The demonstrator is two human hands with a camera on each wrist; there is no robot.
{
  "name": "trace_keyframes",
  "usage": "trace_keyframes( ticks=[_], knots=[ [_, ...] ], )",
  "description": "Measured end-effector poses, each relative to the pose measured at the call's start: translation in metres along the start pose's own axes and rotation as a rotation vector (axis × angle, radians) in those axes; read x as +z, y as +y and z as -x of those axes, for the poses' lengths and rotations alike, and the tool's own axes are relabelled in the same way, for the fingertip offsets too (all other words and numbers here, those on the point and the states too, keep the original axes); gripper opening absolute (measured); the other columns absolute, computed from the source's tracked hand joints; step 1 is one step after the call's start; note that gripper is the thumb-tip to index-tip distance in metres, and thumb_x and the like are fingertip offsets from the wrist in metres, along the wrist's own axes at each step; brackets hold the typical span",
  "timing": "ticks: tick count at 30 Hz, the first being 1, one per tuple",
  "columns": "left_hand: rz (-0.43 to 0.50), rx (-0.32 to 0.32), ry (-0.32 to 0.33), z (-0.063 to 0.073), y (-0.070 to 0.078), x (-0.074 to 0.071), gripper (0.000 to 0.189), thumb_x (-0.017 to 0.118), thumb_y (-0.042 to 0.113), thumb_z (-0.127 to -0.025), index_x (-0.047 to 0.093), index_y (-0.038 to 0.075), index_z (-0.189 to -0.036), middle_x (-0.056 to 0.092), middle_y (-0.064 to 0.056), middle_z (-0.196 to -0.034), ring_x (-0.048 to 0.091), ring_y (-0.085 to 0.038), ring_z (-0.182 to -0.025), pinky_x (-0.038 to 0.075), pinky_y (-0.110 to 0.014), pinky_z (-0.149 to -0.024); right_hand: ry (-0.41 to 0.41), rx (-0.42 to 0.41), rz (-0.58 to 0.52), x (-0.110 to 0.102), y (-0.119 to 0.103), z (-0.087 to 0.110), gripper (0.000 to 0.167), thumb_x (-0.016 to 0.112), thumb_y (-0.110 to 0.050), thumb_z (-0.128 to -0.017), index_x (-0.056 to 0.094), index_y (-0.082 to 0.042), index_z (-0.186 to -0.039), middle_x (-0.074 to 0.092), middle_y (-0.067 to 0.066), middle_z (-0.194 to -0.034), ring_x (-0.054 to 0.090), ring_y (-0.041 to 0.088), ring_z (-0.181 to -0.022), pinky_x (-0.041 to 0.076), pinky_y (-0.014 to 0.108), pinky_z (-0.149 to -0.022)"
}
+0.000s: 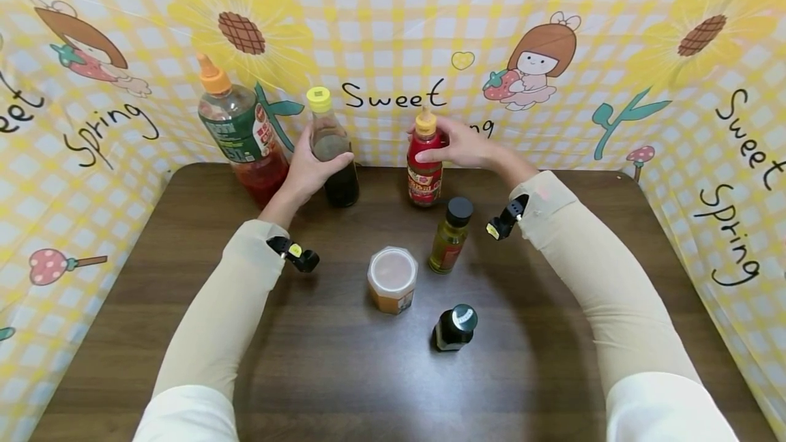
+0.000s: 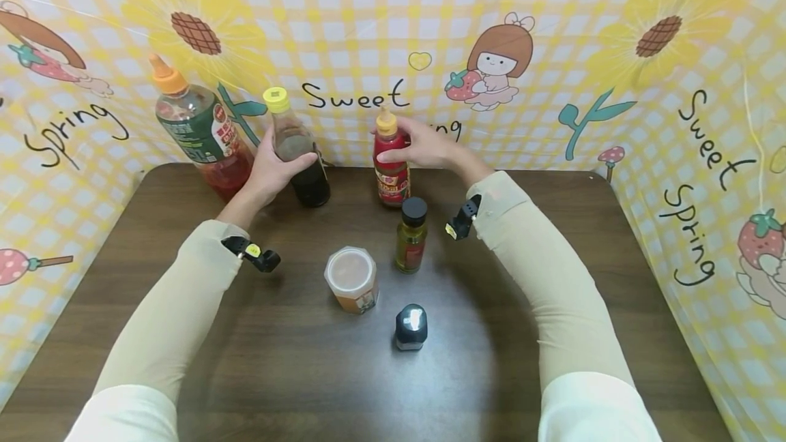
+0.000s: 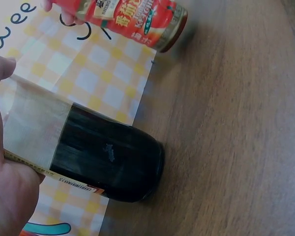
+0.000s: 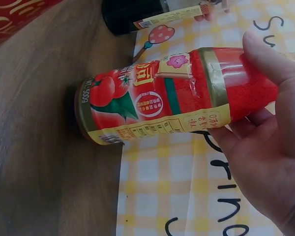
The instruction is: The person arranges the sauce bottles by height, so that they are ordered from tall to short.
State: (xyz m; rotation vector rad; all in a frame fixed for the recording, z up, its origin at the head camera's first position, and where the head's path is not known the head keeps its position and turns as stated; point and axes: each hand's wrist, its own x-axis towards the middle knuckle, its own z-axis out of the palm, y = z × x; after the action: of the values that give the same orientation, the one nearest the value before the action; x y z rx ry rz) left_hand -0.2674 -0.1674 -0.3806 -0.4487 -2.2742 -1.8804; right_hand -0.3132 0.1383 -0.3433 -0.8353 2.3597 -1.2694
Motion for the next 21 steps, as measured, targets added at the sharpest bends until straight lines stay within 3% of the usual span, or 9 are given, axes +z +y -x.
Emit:
trace_keyframes(
  ticks=[12, 21],
  knots=[
    [-0.021, -0.020, 0.004, 0.000, 0.001, 0.000, 0.053, 0.076, 0.000, -0.086, 0.049, 0.006, -0.132, 0.057, -0.008, -0.125, 0.045, -0.022, -0.129, 0.029, -0.045, -0.114, -0.056, -0.058, -0.029, 0.014, 0.003, -0.017, 0.046, 0.074, -0.006, -0.092, 0.053, 0.000, -0.133, 0.058, 0.016, -0.136, 0.054, 0.027, -0.127, 0.042, 0.044, -0.107],
    [-0.006, -0.007, 0.025, -0.010, -0.032, -0.003, 0.059, 0.080, 0.005, -0.084, 0.049, 0.010, -0.134, 0.056, -0.005, -0.128, 0.045, -0.020, -0.130, 0.029, -0.043, -0.114, -0.089, -0.040, -0.042, 0.016, 0.000, -0.021, 0.046, 0.074, -0.004, -0.092, 0.052, 0.000, -0.132, 0.055, 0.017, -0.139, 0.052, 0.030, -0.130, 0.041, 0.046, -0.109]
  ],
)
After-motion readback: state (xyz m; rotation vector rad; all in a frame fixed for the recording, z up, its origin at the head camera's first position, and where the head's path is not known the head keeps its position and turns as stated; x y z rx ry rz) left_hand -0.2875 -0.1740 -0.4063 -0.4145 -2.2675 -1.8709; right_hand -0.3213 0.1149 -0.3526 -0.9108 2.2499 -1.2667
